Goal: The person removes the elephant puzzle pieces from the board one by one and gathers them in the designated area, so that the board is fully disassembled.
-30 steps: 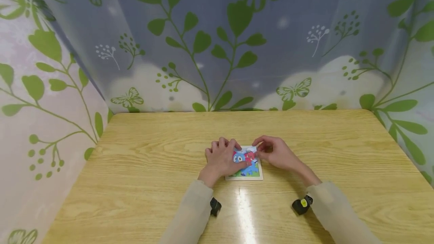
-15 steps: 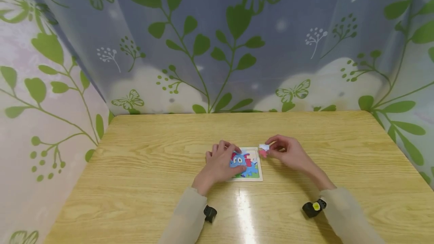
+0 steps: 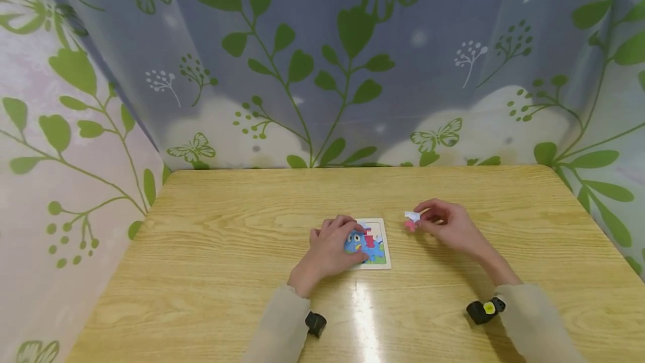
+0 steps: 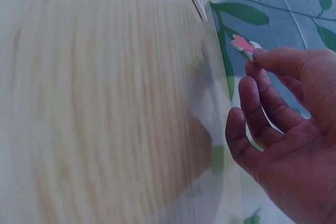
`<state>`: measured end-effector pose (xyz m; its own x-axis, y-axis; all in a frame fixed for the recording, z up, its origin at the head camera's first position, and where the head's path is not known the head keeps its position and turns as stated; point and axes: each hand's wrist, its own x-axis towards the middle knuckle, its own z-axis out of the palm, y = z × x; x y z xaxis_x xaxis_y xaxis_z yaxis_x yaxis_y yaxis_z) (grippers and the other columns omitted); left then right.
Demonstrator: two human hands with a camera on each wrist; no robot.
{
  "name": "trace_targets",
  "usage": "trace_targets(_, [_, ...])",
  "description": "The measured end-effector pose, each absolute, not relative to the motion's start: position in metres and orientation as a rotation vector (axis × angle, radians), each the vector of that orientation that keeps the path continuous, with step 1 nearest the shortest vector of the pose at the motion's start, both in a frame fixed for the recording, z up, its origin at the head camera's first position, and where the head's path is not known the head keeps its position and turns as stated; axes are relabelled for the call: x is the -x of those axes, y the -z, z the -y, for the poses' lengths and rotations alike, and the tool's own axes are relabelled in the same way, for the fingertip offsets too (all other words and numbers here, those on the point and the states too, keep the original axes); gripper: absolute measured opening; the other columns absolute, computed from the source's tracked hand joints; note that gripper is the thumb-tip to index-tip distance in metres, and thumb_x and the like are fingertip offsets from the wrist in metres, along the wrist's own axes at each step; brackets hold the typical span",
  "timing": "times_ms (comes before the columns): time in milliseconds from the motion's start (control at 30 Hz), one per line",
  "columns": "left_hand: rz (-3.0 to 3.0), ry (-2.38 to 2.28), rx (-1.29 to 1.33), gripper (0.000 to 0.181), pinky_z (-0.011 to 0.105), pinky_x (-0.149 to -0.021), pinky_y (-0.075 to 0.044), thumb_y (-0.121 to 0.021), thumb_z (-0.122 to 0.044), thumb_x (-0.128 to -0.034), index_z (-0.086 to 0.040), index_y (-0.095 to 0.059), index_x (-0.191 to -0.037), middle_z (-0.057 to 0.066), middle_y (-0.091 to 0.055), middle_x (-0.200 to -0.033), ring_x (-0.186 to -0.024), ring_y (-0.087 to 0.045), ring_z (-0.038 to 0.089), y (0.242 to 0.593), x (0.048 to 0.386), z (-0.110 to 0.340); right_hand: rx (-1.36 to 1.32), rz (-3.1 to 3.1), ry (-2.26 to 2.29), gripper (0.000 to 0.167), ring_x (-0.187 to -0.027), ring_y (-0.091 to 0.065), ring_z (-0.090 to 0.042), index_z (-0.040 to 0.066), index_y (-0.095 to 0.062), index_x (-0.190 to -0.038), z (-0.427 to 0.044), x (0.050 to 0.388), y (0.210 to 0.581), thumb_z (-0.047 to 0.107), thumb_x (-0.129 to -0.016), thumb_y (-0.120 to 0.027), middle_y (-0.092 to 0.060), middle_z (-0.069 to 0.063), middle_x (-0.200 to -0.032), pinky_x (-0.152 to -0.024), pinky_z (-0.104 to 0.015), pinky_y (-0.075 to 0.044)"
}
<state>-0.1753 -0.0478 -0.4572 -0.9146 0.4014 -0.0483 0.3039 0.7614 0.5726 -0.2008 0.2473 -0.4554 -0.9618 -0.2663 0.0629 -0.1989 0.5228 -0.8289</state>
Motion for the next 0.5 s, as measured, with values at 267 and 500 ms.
trace_targets(267, [-2.788,-0.842,-0.586,0.044,0.055,-0.097,-0.032,-0.075,-0.04,-0.0906,-0.024,-0.065,-0.13,0.002,-0.051,-0.148,-0.136,-0.043,0.033,0.458,0.174,0.05,0.425,-2.704,1.423,0.021,-0.078,-0.068,-0.016,0.003,-0.068,-0.118,-0.268,0.205,0.455,0.008,-0.098,-0.067,-0.072,-0.018,-0.097,-0.063,-0.027,-0.053])
trace_targets(500, [-2.798,-0.818,-0.588,0.044,0.057,-0.099,-0.032,-0.076,-0.041,-0.0903,-0.025,-0.065,-0.13,0.001,-0.052,-0.148,-0.137,-0.044,0.031,0.457,0.176,0.051,0.409,-2.728,1.394,0.023,-0.078,-0.066,-0.015,0.002,-0.068,-0.119,-0.279,0.214,0.456,0.008,-0.098,-0.067,-0.072,-0.019,-0.097,-0.063,-0.026,-0.052])
